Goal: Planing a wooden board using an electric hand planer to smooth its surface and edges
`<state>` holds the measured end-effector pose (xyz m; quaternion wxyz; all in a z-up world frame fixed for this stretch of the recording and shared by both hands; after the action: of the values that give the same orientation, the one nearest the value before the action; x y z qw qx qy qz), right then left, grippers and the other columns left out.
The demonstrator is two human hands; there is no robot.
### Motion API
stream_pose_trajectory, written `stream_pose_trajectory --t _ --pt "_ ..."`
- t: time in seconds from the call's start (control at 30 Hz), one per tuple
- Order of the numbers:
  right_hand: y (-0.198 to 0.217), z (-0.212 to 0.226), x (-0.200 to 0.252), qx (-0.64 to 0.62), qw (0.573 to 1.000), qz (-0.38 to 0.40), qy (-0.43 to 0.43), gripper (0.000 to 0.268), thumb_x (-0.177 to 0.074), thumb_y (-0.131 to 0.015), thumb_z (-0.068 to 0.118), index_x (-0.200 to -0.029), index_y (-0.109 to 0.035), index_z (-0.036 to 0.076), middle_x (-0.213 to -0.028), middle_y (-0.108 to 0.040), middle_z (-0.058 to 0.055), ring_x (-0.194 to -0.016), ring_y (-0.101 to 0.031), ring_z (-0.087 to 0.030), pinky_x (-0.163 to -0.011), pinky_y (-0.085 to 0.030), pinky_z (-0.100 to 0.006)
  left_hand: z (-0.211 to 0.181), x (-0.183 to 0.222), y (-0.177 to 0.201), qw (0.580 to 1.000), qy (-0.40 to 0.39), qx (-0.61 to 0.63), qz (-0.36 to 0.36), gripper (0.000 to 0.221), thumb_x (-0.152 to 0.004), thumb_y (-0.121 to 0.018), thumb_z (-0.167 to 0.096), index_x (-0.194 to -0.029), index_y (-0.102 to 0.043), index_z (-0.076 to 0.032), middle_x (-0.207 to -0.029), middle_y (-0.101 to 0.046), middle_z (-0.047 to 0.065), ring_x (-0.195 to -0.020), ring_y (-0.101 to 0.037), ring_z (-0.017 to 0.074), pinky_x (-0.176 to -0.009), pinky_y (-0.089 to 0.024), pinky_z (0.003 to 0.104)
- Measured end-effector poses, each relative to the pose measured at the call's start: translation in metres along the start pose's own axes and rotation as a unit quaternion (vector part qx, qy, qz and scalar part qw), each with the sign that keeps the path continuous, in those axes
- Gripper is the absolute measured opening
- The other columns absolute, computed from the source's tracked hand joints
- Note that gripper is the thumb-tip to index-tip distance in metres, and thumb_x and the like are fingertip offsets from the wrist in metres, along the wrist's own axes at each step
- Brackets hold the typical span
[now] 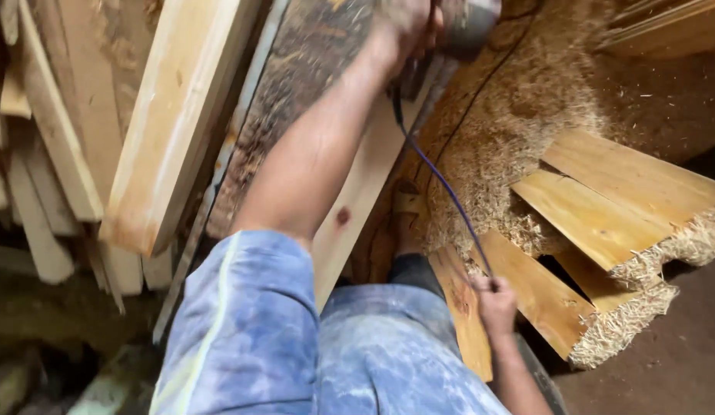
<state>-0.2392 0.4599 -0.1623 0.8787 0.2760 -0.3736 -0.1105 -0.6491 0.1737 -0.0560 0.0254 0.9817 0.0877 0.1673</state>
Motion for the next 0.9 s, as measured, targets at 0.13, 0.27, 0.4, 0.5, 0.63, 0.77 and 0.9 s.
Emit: stream_pose_trajectory --t 0.13,0.27,0.4,0.5,0.63,0.77,0.9 --pt "0.04 0.032 -0.016 0.105 0.978 -0.088 0.154 0.022 -0.081 -0.074 0.019 -0.076 -0.058 0.007 -0.063 -0.058 -0.014 -0.064 -0.059 -0.028 -0.058 -0.044 -0.035 -0.032 0.118 0.063 0.999 -0.01 -0.03 -0.016 0.058 -0.072 -0.035 -0.062 -0.051 -0.055 -0.012 -0.035 -0.05 0.007 -0.03 -0.055 0.0194 -0.034 -0.044 0.032" --pt "0.041 0.087 -0.022 0.004 0.973 -0.049 0.225 0.023 -0.09 -0.074 0.018 -0.077 -0.059 0.007 -0.06 -0.05 -0.003 -0.058 -0.047 -0.011 -0.055 -0.037 -0.024 0.032 0.229 0.135 0.982 0.115 -0.148 0.025 0.055 -0.074 -0.034 -0.067 -0.055 -0.055 -0.02 -0.04 -0.053 -0.004 -0.049 -0.06 0.0146 -0.056 -0.048 0.028" --pt "0.0 0.116 0.014 -0.034 0.95 0.07 0.302 0.015 -0.089 -0.074 0.012 -0.082 -0.063 0.005 -0.061 -0.05 -0.001 -0.06 -0.045 -0.007 -0.052 -0.035 -0.02 0.068 0.343 0.195 0.978 0.176 -0.108 0.029 0.053 -0.074 -0.042 -0.067 -0.066 -0.059 -0.018 -0.049 -0.057 0.0 -0.056 -0.059 0.0176 -0.06 -0.048 0.03" --pt "-0.041 0.121 0.088 -0.031 0.943 0.143 0.299 0.013 -0.085 -0.071 0.013 -0.08 -0.063 0.004 -0.059 -0.052 -0.004 -0.058 -0.045 -0.009 -0.052 -0.038 -0.023 0.076 0.421 0.236 0.971 0.213 -0.107 0.016 0.048 -0.074 -0.045 -0.063 -0.068 -0.058 -0.017 -0.047 -0.056 -0.001 -0.053 -0.059 0.0137 -0.058 -0.048 0.028" --pt "-0.076 0.117 0.164 0.008 0.925 0.175 0.336 0.011 -0.077 -0.074 0.013 -0.073 -0.065 0.008 -0.053 -0.051 -0.002 -0.051 -0.046 -0.01 -0.049 -0.038 -0.022 0.124 0.501 0.286 0.971 0.197 -0.133 0.018 0.045 -0.075 -0.047 -0.06 -0.063 -0.057 -0.018 -0.048 -0.058 0.0 -0.058 -0.061 0.0178 -0.059 -0.048 0.029" --pt "-0.094 0.107 0.211 0.055 0.885 0.198 0.417 0.017 -0.074 -0.074 0.023 -0.072 -0.064 0.009 -0.058 -0.052 -0.01 -0.056 -0.053 -0.027 -0.055 -0.043 -0.033 0.146 0.557 0.317 0.97 0.225 -0.088 -0.007 0.04 -0.074 -0.05 -0.052 -0.063 -0.059 -0.015 -0.046 -0.057 0.004 -0.048 -0.058 0.0159 -0.051 -0.048 0.027" --pt "-0.101 0.095 0.232 0.102 0.879 0.216 0.413 0.02 -0.076 -0.07 0.029 -0.07 -0.061 0.012 -0.06 -0.052 -0.009 -0.059 -0.054 -0.029 -0.056 -0.044 -0.034 0.166 0.574 0.331 0.978 0.201 -0.062 -0.005 0.036 -0.076 -0.051 -0.046 -0.068 -0.062 -0.013 -0.049 -0.059 0.006 -0.047 -0.059 0.0155 -0.049 -0.049 0.026"
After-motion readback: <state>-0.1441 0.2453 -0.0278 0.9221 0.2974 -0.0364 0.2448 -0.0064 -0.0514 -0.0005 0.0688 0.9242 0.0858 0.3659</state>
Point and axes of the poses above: each hand's wrist, its own x-axis away from the middle knuckle, its own y-axis out of the back of the hand, z = x × y, the point moved 2 cm from there along -x, towards the middle knuckle
